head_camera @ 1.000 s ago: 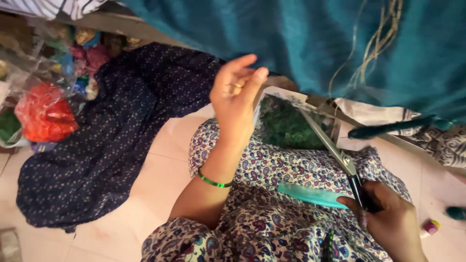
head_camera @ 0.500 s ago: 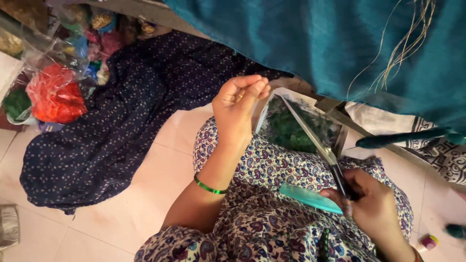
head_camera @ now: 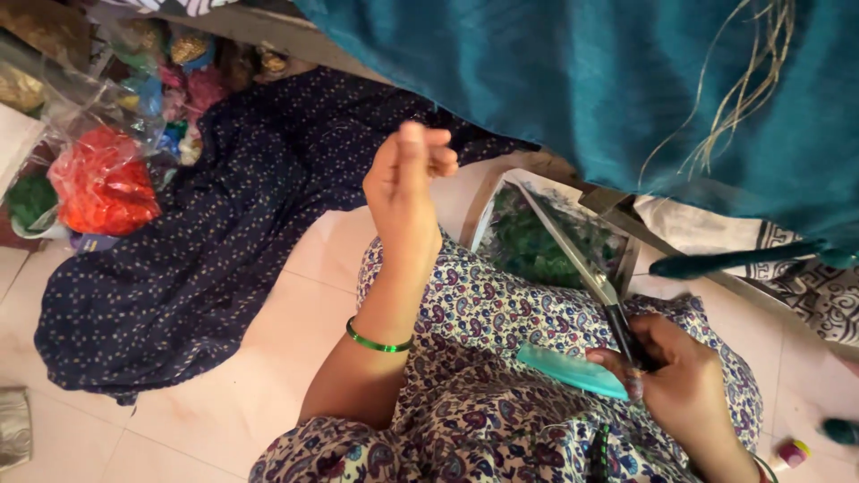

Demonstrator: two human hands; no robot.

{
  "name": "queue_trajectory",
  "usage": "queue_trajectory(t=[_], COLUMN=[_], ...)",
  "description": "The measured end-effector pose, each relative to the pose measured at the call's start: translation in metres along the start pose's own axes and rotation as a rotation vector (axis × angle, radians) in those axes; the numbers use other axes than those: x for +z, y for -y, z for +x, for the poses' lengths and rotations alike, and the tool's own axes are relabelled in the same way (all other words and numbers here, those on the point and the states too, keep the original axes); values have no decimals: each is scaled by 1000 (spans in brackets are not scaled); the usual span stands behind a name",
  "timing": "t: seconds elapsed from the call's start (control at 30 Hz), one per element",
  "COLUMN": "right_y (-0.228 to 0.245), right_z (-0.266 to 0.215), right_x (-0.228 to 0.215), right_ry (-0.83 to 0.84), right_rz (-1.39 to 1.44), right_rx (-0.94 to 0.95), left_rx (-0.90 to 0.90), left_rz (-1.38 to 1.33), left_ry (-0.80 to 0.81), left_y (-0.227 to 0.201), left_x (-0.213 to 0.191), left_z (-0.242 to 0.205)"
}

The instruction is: Attaching decorative blue tassels to the edge of a teal fabric piece using a needle, thread, and scissors.

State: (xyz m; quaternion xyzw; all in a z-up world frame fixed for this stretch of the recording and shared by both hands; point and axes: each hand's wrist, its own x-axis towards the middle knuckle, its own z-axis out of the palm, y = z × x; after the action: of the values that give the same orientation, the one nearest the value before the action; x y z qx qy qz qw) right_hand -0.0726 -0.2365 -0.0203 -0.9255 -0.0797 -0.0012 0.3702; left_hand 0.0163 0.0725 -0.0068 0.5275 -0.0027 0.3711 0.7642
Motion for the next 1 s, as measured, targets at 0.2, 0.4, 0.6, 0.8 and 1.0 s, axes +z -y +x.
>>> queue_trajectory(t=[0.2,0.4,0.6,0.8,1.0], right_y=[-3,-8,-10,-15,-14], right_z=[-1,0,-3,-2,0], right_x=[3,10,7,13,18], right_ry=[-16,35,0,40,78], right_rz=[15,63,31,81,110], right_rx=[12,48,-4,92,79], left_rx=[-88,298,89,-34,-45], left_rz=[-230,362,-13,-97,-78], left_ry=[-148,-8,-105,-192,-192], left_y=[-14,-15,6,3,14], left_x=[2,18,-6,-29,-52], left_z=[24,34,35,23,13])
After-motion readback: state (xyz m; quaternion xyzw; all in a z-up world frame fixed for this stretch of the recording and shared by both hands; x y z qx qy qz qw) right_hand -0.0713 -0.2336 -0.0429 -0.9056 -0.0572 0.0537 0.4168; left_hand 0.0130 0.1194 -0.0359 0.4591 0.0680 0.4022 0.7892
